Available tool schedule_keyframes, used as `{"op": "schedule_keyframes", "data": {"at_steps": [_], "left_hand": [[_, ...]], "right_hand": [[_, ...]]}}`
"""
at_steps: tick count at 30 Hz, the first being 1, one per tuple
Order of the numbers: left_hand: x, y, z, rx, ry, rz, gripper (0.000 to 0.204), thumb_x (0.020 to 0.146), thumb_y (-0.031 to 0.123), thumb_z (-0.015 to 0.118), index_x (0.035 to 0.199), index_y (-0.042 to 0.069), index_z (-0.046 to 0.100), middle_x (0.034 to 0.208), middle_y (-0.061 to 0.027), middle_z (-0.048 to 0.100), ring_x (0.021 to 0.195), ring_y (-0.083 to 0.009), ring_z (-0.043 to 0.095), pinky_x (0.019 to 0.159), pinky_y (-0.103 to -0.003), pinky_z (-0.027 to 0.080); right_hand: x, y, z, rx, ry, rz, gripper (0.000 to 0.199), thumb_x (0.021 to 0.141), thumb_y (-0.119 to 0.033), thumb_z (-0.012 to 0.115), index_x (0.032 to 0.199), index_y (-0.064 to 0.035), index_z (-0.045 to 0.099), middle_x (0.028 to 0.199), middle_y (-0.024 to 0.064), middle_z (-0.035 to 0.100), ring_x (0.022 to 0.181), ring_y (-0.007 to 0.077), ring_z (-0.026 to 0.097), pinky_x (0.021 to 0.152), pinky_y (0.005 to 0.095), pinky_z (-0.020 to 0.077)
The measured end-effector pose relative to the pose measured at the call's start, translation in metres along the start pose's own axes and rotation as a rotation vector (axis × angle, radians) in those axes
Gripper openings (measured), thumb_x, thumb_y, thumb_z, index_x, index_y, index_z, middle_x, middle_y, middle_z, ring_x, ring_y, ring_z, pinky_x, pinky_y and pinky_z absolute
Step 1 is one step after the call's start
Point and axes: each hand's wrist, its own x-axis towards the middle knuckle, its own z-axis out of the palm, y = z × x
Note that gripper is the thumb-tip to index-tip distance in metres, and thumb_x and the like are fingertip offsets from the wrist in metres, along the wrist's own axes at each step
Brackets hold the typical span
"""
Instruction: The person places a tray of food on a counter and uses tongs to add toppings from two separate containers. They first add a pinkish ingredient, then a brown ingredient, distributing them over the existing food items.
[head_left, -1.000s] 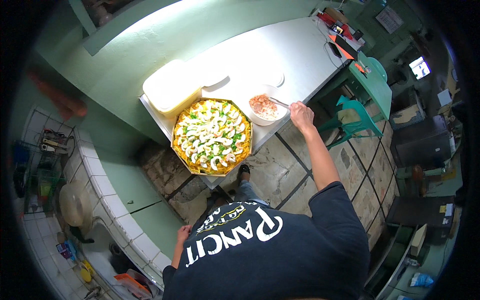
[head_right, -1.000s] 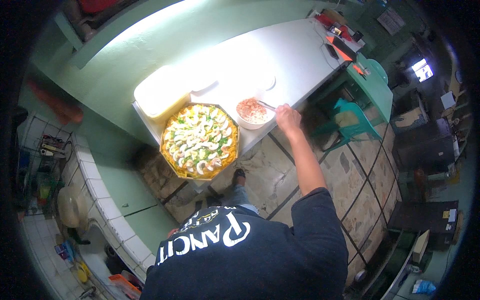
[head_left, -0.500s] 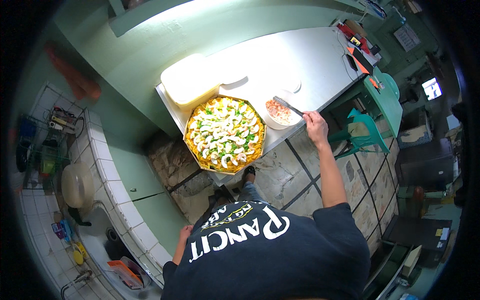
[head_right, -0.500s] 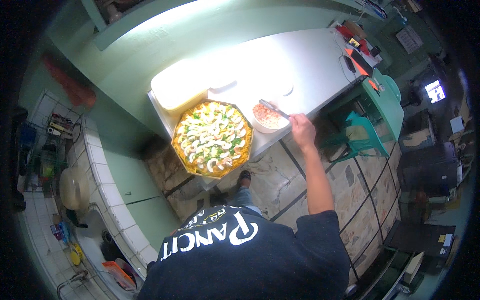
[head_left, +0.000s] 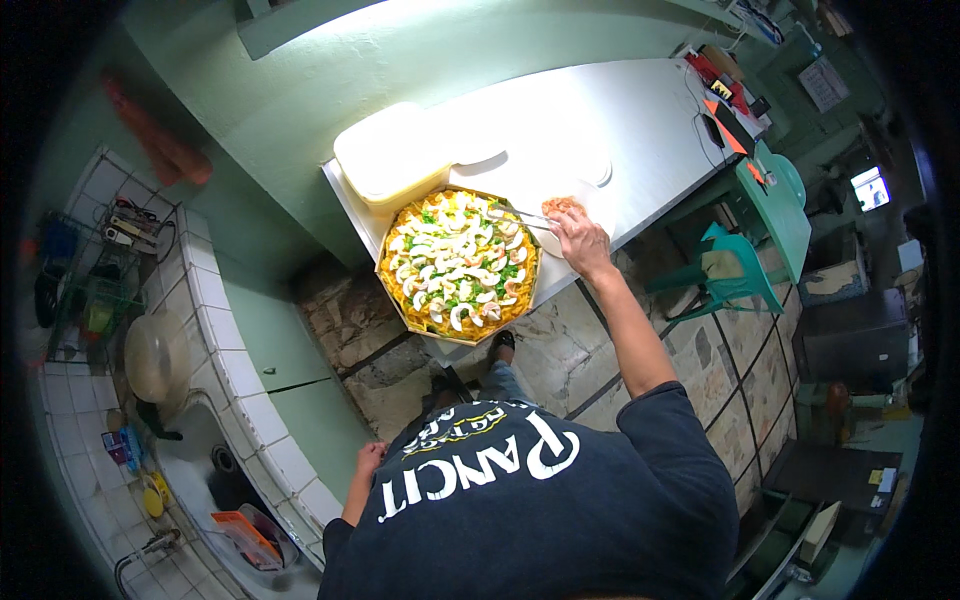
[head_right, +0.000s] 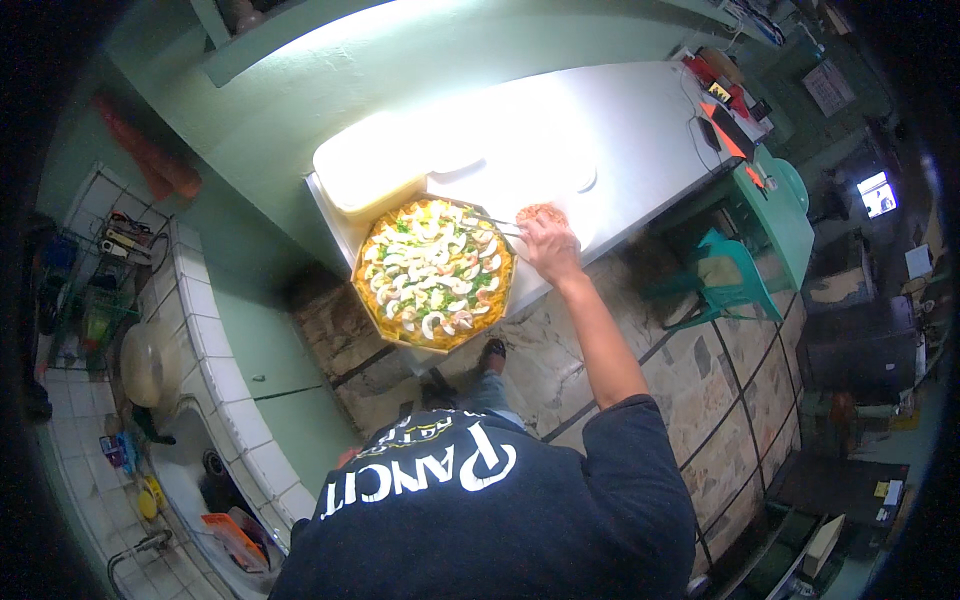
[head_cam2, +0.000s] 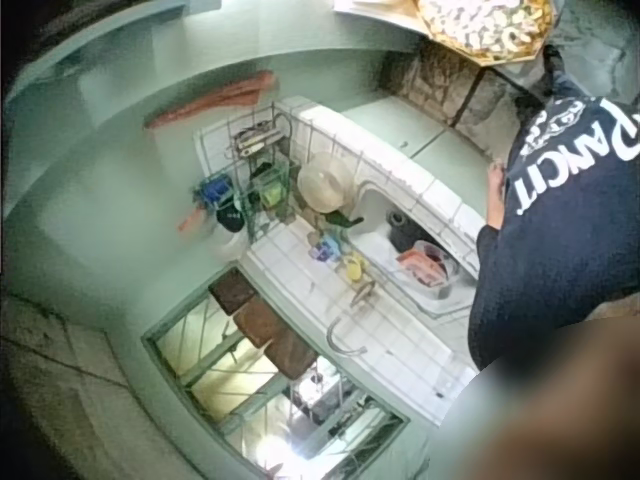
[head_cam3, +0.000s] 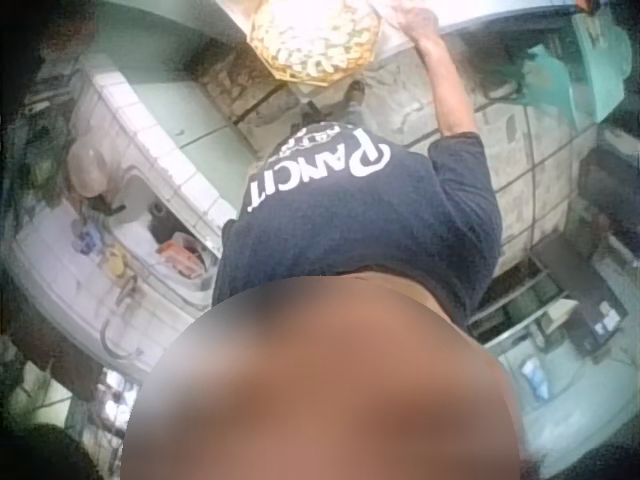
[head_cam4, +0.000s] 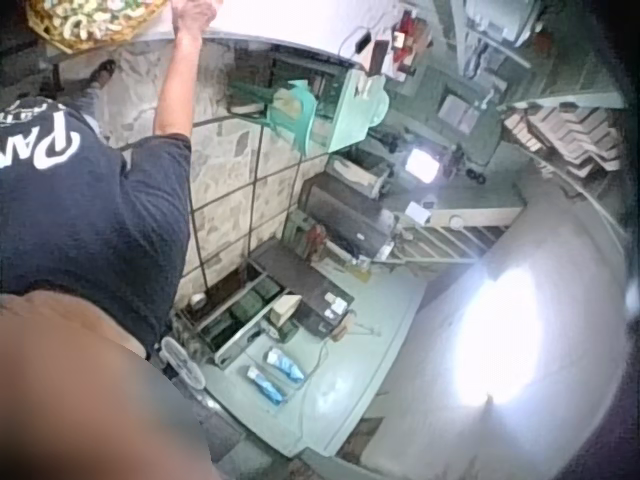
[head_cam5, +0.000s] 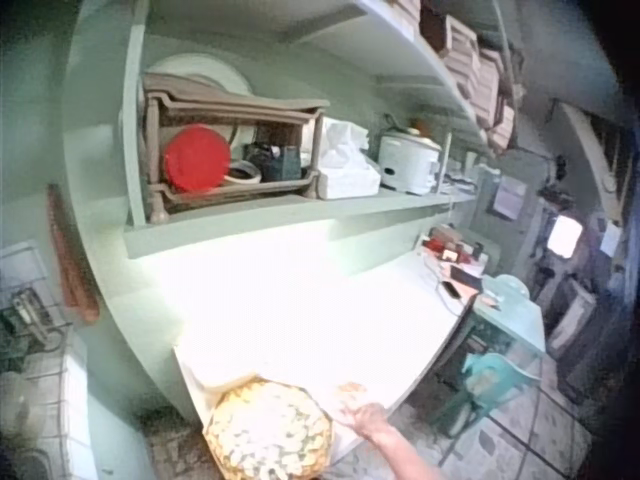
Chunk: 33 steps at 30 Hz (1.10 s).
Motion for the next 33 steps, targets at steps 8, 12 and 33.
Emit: {"op": "schedule_keyframes", "data": {"at_steps": [8,12,33], "left_hand": [[-0.001,-0.022,0.005,-0.046,0.030,0.001,0.026,0.089,0.022,0.060,0.100,0.001,0.071,0.084,-0.0066,0.070,0.074,-0.0149,0.062,0.069,-0.030,0.050],[-0.004,-0.018,0.005,-0.074,0.048,-0.054,0.026,0.088,0.023,0.062,0.099,0.001,0.072,0.081,-0.0060,0.069,0.073,-0.0151,0.061,0.069,-0.031,0.049],[0.014,0.003,0.006,-0.022,-0.011,0.057,0.022,0.092,0.018,0.060,0.101,0.001,0.070,0.092,-0.0083,0.071,0.085,-0.0156,0.064,0.079,-0.030,0.050]], "right_hand": [[0.032,-0.020,0.030,-0.158,0.010,-0.189,0.015,0.090,-0.020,0.059,0.095,-0.0082,0.066,0.089,0.0075,0.063,0.076,0.0259,0.066,0.068,0.0371,0.0529],[0.035,-0.019,0.028,-0.095,0.000,-0.123,0.016,0.091,-0.021,0.058,0.097,-0.0090,0.067,0.085,0.0079,0.063,0.076,0.0265,0.066,0.068,0.0376,0.0527],[-0.018,0.084,-0.032,-0.263,-0.104,0.471,0.025,0.093,-0.026,0.054,0.093,-0.0062,0.068,0.096,0.0147,0.066,0.086,0.0388,0.066,0.077,0.0492,0.0516]]}}
